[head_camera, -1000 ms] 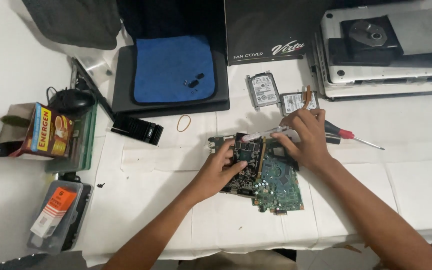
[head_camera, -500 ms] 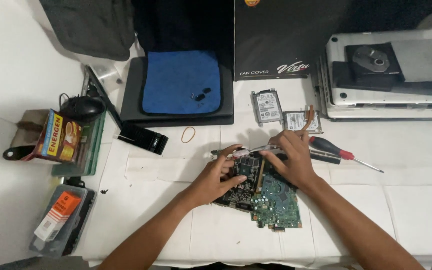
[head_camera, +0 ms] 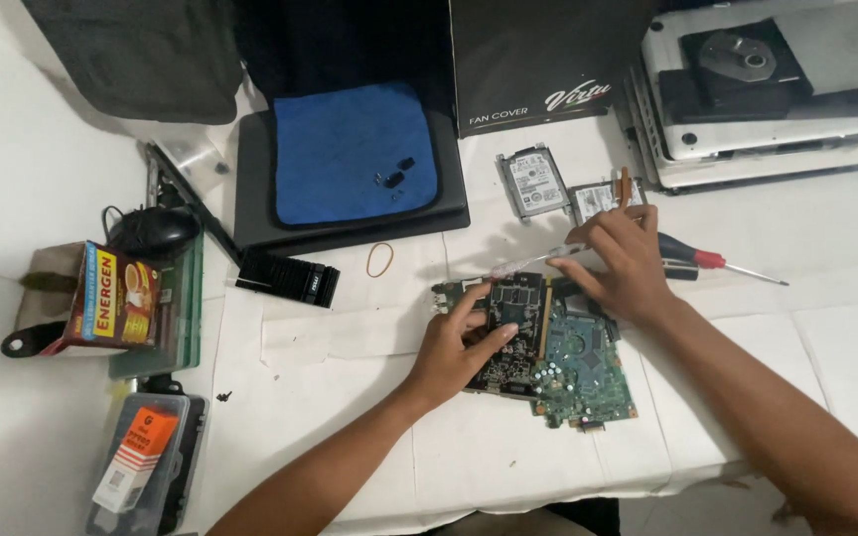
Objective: Cleaning dust from a graphics card and motherboard using a small brush.
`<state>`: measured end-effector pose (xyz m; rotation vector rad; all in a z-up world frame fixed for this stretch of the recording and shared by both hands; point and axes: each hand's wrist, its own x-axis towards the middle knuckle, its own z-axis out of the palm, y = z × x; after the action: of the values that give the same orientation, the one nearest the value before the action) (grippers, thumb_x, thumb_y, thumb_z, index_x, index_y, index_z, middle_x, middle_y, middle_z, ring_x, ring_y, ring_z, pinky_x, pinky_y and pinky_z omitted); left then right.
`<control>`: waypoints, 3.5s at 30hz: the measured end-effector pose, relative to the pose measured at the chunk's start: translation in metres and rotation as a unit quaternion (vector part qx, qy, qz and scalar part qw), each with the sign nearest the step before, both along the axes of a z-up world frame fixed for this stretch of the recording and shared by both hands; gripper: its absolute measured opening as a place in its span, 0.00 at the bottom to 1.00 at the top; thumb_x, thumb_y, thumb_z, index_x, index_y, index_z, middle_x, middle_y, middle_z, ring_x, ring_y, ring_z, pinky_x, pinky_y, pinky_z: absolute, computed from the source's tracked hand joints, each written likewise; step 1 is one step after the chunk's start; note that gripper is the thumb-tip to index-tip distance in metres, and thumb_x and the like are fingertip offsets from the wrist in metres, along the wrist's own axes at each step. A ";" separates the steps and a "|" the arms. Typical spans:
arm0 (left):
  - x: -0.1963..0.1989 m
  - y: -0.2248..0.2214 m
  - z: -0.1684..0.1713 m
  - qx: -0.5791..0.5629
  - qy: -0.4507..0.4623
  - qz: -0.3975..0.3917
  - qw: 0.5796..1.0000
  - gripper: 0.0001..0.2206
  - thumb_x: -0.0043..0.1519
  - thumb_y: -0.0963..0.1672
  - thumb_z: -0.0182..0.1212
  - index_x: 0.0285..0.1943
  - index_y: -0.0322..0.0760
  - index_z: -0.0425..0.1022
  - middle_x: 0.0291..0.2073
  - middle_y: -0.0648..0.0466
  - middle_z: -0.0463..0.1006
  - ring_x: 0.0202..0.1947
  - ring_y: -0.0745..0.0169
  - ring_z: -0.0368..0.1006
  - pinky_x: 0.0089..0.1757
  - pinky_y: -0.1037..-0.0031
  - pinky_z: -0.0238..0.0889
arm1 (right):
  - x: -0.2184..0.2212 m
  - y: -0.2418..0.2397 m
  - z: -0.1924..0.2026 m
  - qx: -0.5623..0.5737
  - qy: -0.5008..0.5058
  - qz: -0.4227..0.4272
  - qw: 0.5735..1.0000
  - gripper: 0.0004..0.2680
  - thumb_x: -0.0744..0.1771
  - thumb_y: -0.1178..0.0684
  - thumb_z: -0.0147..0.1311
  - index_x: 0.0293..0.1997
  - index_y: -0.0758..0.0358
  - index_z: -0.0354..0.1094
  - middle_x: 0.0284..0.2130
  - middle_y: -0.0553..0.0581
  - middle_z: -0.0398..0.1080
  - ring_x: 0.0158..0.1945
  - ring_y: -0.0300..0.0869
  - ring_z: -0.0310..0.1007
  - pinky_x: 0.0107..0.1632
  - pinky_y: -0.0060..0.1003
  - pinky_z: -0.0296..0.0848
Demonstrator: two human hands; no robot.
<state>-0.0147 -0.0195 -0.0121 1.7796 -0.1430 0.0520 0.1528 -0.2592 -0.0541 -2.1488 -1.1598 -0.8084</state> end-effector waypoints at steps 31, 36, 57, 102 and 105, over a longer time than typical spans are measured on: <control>0.003 0.004 -0.005 -0.052 0.037 -0.026 0.998 0.19 0.71 0.48 0.53 0.63 0.31 0.60 0.27 0.43 0.79 0.19 0.65 0.68 0.24 0.75 0.59 | -0.001 -0.013 -0.007 0.028 0.017 0.010 0.999 0.20 0.69 0.29 0.48 0.34 0.56 0.73 0.26 0.54 0.63 0.32 0.47 0.60 0.52 0.49 0.55; -0.006 0.000 0.043 -0.065 0.164 -0.024 0.984 0.33 0.69 0.56 0.46 0.76 0.33 0.49 0.63 0.28 0.65 0.66 0.37 0.61 0.52 0.58 0.61 | -0.023 0.004 0.007 -0.006 -0.012 0.042 0.999 0.23 0.65 0.21 0.50 0.28 0.52 0.69 0.27 0.53 0.66 0.34 0.48 0.62 0.55 0.52 0.53; -0.010 0.000 0.039 -0.036 0.120 -0.047 0.991 0.31 0.70 0.56 0.41 0.74 0.31 0.50 0.56 0.29 0.72 0.64 0.30 0.64 0.59 0.43 0.56 | -0.031 0.001 0.023 -0.095 0.008 0.027 0.995 0.18 0.63 0.27 0.60 0.33 0.51 0.68 0.21 0.48 0.68 0.29 0.44 0.67 0.51 0.47 0.58; -0.003 0.003 0.011 -0.097 0.104 -0.031 0.989 0.33 0.72 0.54 0.43 0.76 0.24 0.48 0.66 0.22 0.58 0.70 0.22 0.50 0.64 0.38 0.45 | -0.036 0.000 0.034 -0.094 0.085 0.014 0.992 0.15 0.64 0.31 0.60 0.35 0.51 0.71 0.24 0.49 0.72 0.32 0.46 0.72 0.50 0.47 0.61; 0.001 0.005 0.005 -0.086 0.105 -0.029 0.990 0.33 0.72 0.55 0.43 0.76 0.24 0.48 0.66 0.23 0.59 0.70 0.23 0.50 0.64 0.38 0.44 | -0.026 -0.007 0.036 -0.104 0.054 -0.016 0.993 0.14 0.65 0.33 0.59 0.36 0.51 0.70 0.26 0.47 0.72 0.34 0.45 0.72 0.50 0.44 0.60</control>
<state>-0.0134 -0.0150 -0.0076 1.5968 -0.0371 -0.1616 0.1271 -0.2663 -0.0177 -2.3541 -1.2014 -0.5975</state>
